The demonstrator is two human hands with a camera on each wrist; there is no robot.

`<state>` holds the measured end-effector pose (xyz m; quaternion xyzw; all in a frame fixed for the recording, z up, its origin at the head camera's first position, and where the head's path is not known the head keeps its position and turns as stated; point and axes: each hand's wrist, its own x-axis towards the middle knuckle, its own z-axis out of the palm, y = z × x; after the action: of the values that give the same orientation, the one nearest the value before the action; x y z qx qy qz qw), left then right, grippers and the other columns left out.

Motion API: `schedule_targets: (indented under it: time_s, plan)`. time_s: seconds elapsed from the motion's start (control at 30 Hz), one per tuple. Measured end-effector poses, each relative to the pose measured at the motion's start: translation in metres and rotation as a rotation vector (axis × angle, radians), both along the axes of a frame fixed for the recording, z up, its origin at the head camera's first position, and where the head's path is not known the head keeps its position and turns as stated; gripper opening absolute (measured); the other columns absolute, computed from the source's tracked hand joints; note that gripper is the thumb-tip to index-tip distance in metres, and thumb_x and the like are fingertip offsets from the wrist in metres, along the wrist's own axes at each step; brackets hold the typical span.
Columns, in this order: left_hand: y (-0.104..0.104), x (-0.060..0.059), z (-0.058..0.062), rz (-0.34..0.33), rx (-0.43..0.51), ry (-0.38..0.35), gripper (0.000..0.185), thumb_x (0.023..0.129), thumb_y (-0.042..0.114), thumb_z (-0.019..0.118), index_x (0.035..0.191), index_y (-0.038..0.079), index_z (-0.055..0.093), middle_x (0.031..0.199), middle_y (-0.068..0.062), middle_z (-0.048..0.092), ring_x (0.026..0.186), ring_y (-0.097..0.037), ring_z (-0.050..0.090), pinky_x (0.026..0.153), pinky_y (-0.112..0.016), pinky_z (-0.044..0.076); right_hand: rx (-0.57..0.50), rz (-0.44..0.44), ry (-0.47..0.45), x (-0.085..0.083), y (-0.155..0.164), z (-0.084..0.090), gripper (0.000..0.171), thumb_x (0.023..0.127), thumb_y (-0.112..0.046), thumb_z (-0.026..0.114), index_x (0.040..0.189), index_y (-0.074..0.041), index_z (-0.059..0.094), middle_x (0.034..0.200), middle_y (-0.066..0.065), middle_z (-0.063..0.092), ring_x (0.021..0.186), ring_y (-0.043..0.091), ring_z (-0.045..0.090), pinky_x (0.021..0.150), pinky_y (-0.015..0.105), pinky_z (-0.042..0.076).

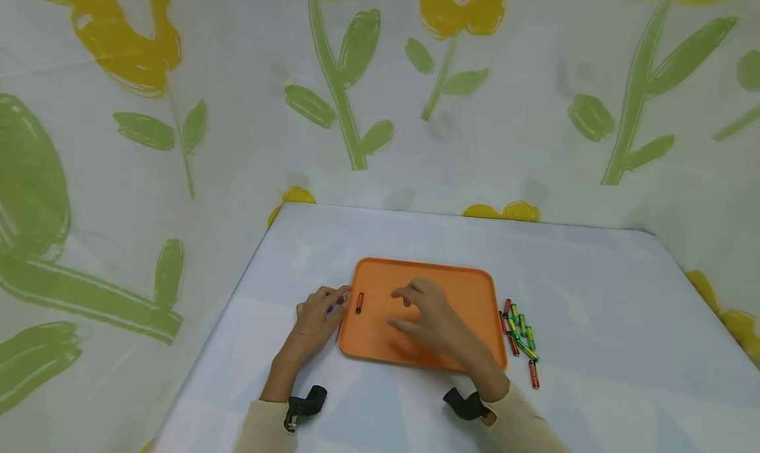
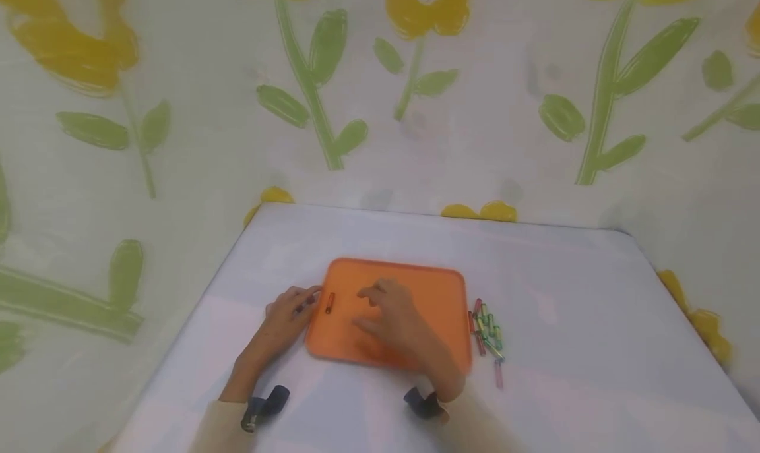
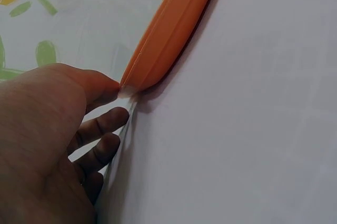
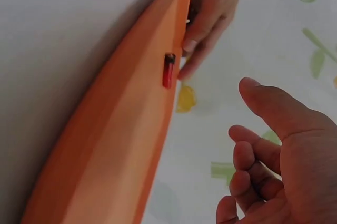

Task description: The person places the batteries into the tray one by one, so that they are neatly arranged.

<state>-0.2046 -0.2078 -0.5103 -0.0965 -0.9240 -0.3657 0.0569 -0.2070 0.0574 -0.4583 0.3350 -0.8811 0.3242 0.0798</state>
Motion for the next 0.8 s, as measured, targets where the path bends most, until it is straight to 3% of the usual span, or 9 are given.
schedule_targets:
  time_s: [0.3,0.53,0.8]
  plan:
    - [-0.006,-0.002,0.002,0.0,0.001,-0.024,0.041,0.102,0.018,0.061,0.142,0.017,0.058,0.109,0.002,0.058,0.093,-0.018,0.048,0.089,-0.047,0.022,0.024,-0.022,0.138,0.022,0.073,0.007,0.038,0.079,-0.023,0.087,0.111,-0.013,0.069,0.093,-0.009,0.049,0.092,0.011,0.044,0.08,0.036,0.037]
    - [-0.005,-0.002,0.004,0.002,-0.003,-0.029,0.042,0.102,0.02,0.06,0.144,0.019,0.057,0.11,0.001,0.058,0.093,-0.019,0.049,0.09,-0.049,0.02,0.063,-0.089,0.157,0.041,0.131,0.006,0.043,0.073,-0.015,0.09,0.111,-0.012,0.07,0.094,-0.008,0.051,0.09,0.007,0.04,0.079,0.034,0.029]
    - [0.002,-0.001,0.001,-0.006,-0.009,-0.055,0.042,0.103,0.023,0.06,0.145,0.019,0.056,0.111,0.0,0.059,0.095,-0.018,0.05,0.089,-0.048,0.021,0.122,-0.193,0.109,0.062,0.186,-0.007,0.042,0.074,-0.015,0.089,0.112,-0.011,0.072,0.091,-0.007,0.053,0.088,0.009,0.042,0.077,0.037,0.031]
